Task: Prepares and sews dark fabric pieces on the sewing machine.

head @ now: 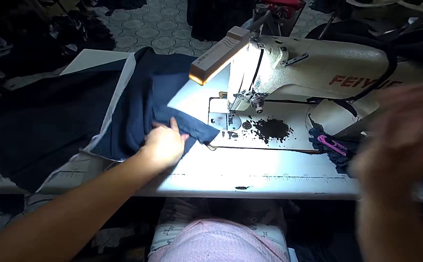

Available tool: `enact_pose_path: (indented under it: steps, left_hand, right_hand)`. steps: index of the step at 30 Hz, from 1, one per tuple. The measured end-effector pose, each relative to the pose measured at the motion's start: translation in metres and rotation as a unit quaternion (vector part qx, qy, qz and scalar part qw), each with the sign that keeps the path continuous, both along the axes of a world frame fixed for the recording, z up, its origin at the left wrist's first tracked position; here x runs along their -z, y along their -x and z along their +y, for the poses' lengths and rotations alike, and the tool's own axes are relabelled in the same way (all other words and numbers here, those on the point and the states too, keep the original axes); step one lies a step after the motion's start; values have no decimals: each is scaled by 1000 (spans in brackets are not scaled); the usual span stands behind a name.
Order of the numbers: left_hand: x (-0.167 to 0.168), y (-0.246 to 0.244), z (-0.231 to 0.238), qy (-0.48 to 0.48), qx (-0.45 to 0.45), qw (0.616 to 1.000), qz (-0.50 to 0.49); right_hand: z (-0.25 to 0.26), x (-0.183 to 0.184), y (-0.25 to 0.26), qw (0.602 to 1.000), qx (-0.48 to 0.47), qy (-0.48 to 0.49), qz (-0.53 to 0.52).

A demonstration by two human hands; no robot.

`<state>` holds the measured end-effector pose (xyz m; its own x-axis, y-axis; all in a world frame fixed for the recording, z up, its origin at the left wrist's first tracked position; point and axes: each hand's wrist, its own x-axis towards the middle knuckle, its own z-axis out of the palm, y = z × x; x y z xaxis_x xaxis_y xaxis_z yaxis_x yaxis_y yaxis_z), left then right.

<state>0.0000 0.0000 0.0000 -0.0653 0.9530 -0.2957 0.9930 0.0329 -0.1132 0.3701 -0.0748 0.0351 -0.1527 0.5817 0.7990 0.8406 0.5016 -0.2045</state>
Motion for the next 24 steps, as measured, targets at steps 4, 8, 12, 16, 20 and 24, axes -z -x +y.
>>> enact_pose_path:
  steps: [4, 8, 12, 16, 20, 24]
  left_hand:
    - [-34, 6, -14, 107, 186, 976, -15]
    - [-5, 74, 29, -41, 391, 910, -131]
    - [32, 75, -4, -84, 227, 956, -167]
    - [0, -12, -82, 27, 18, 999, -4]
    - [-5, -26, -85, -48, 111, 991, -50]
    - [53, -22, -52, -304, 194, 905, -226]
  right_hand:
    - [-41, 87, 184, 919, -366, 129, -67]
    - [-42, 132, 232, 924, -324, 189, -79]
    - [-30, 119, 192, 943, -249, 211, -72]
    - [-42, 125, 141, 975, -174, 137, 12]
    - [-93, 159, 112, 972, -186, 117, 82]
    - [-109, 172, 137, 791, -215, 568, 74]
